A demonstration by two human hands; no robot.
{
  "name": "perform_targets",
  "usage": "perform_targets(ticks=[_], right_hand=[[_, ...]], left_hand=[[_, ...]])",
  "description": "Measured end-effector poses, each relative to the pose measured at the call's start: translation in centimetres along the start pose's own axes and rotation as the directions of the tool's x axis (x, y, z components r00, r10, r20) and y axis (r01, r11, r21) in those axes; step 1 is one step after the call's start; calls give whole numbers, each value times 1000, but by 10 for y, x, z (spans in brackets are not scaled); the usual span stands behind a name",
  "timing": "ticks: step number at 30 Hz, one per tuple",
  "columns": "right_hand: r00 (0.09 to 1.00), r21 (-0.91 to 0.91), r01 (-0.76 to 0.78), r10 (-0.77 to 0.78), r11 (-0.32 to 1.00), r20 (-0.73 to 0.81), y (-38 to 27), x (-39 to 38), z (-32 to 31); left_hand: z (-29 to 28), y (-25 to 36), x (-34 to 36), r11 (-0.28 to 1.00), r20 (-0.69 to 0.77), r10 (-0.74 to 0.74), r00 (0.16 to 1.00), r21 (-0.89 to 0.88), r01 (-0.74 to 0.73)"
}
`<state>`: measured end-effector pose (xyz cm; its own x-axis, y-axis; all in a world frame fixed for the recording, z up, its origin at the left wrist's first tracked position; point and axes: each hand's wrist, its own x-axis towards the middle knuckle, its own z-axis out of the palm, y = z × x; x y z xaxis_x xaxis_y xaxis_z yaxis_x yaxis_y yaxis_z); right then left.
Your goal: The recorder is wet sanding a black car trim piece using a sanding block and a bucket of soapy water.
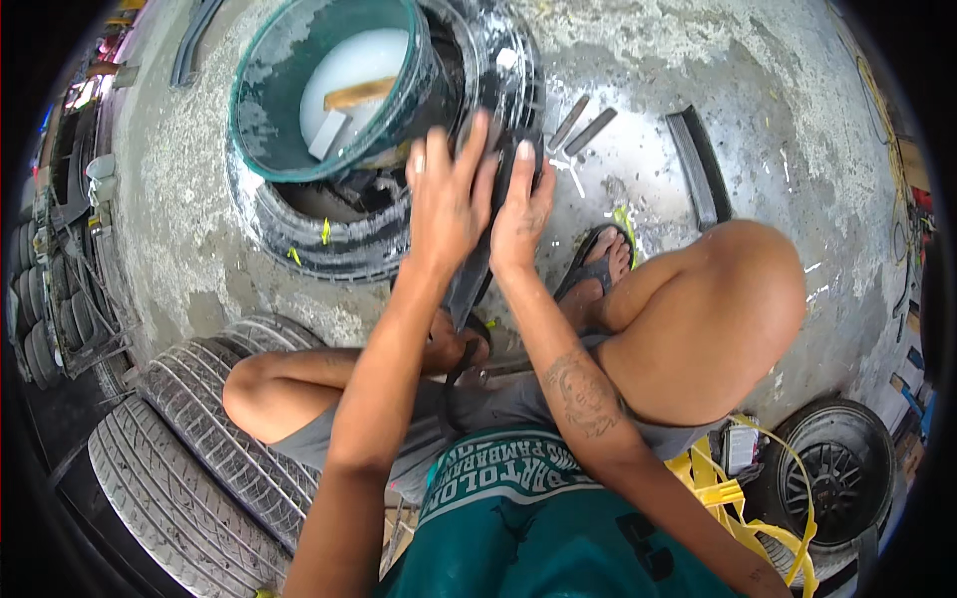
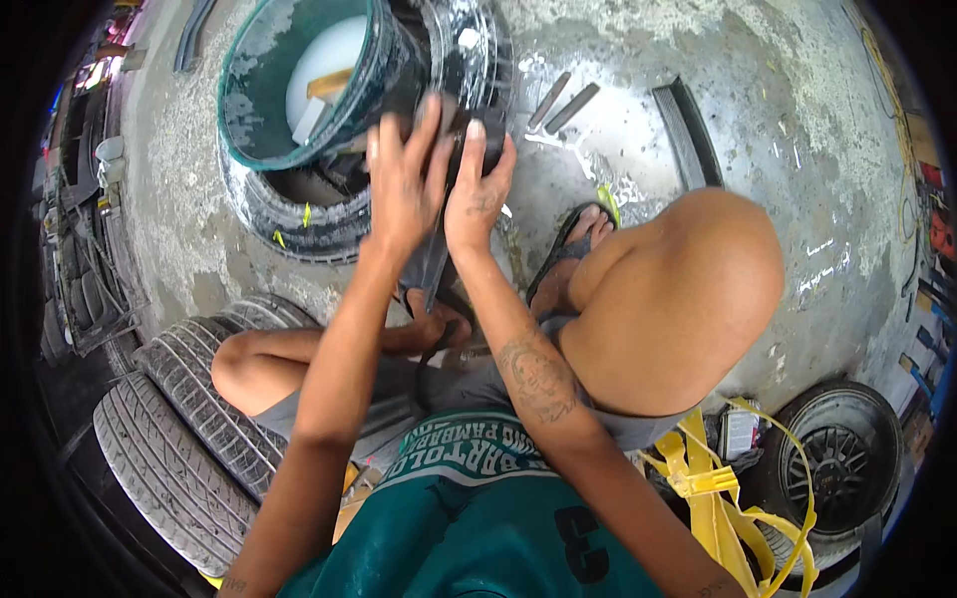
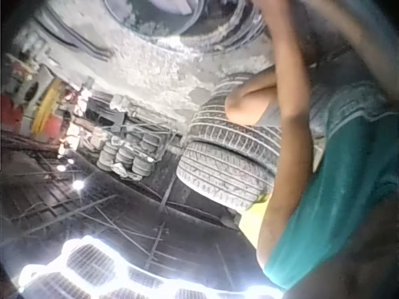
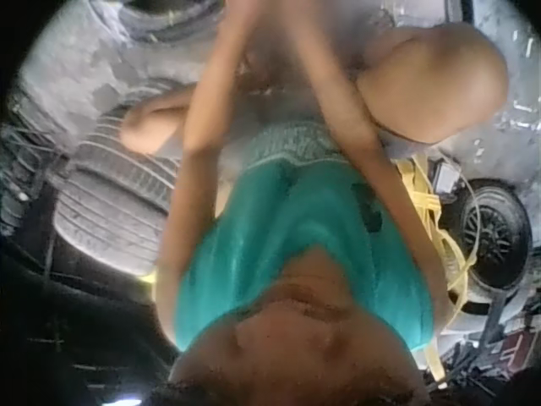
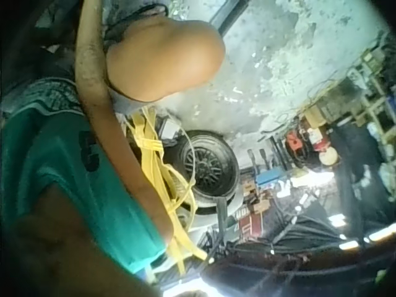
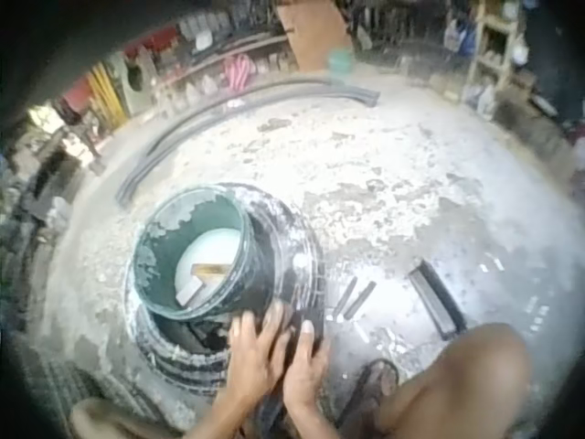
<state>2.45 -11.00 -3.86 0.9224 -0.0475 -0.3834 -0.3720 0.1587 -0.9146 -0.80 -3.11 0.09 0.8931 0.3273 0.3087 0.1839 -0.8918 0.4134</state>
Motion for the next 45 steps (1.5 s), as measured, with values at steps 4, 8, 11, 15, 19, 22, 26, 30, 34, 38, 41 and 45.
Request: perform_targets(ticks=[4, 8, 11, 15, 19, 22, 26, 30, 34, 38, 41, 45], right_hand=[[1000, 38, -20, 19, 999, 12, -11, 3, 2], [999, -63, -34, 33, 997, -25, 0, 0, 0], [999, -14, -37, 38, 999, 34, 3, -2, -2], [998, 23, -57, 56, 998, 42, -3, -2, -7], [999, -51, -9, 7, 999, -39, -3, -5, 8], [1000, -27, 25, -25, 999, -12, 5, 0, -1], [998, 64, -40, 36, 997, 51, -1, 4, -9], [999, -56, 39, -40, 998, -11, 1, -11, 13], [997, 33, 10, -8, 999, -74, 11, 4, -3], [998, 67, 7, -4, 998, -57, 7, 4, -6], [999, 105, -38, 34, 994, 39, -12, -7, 9], [999, 28, -32, 32, 999, 9, 7, -4, -1]], left_hand=[[-15, -13, -69, 998, 187, -7, 982, 60, -5], [4, -1, 42, 996, 49, -62, 997, -65, 65], [-6, -3, 4, 998, 33, -42, 999, -49, 43], [-21, -3, -47, 998, 154, -56, 987, -28, 61], [3, -21, 43, 984, -33, -107, 994, -143, 101], [-1, -9, 9, 981, 17, -71, 997, -178, 73], [-10, -2, -11, 993, 42, -35, 999, -109, 39], [0, -45, 56, 898, 96, -309, 946, -300, 323], [-14, -19, 13, 857, 127, -370, 920, -335, 391], [-31, 9, -18, 938, 165, -202, 965, -250, 239], [-4, -9, 44, 989, 3, -78, 997, -129, 78], [-4, -11, 26, 991, 29, -51, 998, -126, 54]])
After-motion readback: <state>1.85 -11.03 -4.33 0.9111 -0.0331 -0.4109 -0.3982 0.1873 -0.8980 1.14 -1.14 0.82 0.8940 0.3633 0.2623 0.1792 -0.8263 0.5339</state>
